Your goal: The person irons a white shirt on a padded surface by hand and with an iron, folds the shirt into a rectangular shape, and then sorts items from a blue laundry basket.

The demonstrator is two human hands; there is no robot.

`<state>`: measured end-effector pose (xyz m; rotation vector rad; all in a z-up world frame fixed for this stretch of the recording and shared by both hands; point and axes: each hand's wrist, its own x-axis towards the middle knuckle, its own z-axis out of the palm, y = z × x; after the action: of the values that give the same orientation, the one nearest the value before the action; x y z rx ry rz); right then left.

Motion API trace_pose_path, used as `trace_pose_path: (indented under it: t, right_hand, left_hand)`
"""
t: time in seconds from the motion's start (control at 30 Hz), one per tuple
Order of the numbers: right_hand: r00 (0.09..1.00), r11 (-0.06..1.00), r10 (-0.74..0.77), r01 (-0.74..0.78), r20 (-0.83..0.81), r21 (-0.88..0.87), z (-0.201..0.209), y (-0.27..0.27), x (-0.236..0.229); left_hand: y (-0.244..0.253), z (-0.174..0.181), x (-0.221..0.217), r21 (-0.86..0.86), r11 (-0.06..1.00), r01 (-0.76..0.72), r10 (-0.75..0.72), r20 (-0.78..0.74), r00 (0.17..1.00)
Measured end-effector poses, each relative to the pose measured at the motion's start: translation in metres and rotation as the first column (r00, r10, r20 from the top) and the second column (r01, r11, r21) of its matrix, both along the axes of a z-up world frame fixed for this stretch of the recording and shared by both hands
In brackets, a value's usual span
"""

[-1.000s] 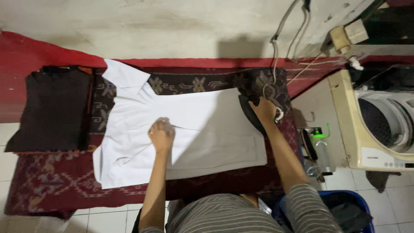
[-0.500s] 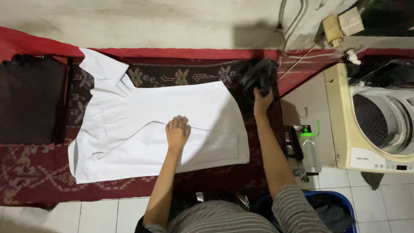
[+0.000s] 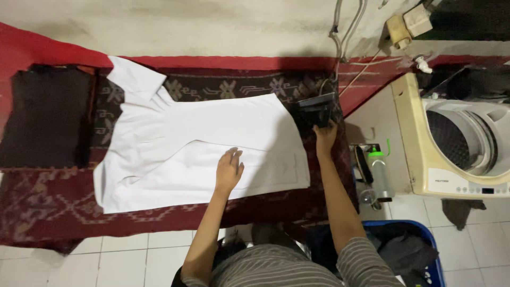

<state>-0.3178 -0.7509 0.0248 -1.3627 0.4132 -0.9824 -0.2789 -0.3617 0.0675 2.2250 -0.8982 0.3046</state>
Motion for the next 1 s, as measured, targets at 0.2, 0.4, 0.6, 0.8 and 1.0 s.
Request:
trace_pose_path:
  t: [0.2, 0.4, 0.6, 0.8, 1.0]
  right_hand:
    - [0.851, 0.915, -0.334, 0.19, -0.405, -0.357, 0.005, 0.096, -0.067]
    - [0.749, 0.419, -0.316, -0.441, -0.582, -0.794, 0.001, 0.198, -0.118]
    - [0.754, 0.438, -0.442, -0.291, -0.486, -0.851, 0.004, 0.234, -0.151]
    - [0.644, 0.636, -0.621, 0.08, -0.448, -0.767, 0.009, 0.249, -0.169]
    - [0.617, 0.888, -0.406, 0.44, -0.674, -0.133, 0.03, 0.235, -0.138]
  left_hand:
    - [0.09, 0.0, -0.008, -0.018, 1.0, 0.018, -0.018, 0.002, 1.0]
    - [0.189, -0.005, -0.02, 0.049, 0.991, -0.122, 0.12, 0.023, 0.992]
    - [0.278, -0.013, -0.036, 0.019, 0.927, -0.373, 0.371, 0.069, 0.926]
    - [0.329, -0.049, -0.058, -0.105, 0.618, -0.779, 0.772, -0.109, 0.627]
    - [0.348, -0.055, -0.016, -0.168, 0.366, -0.915, 0.81, -0.426, 0.402]
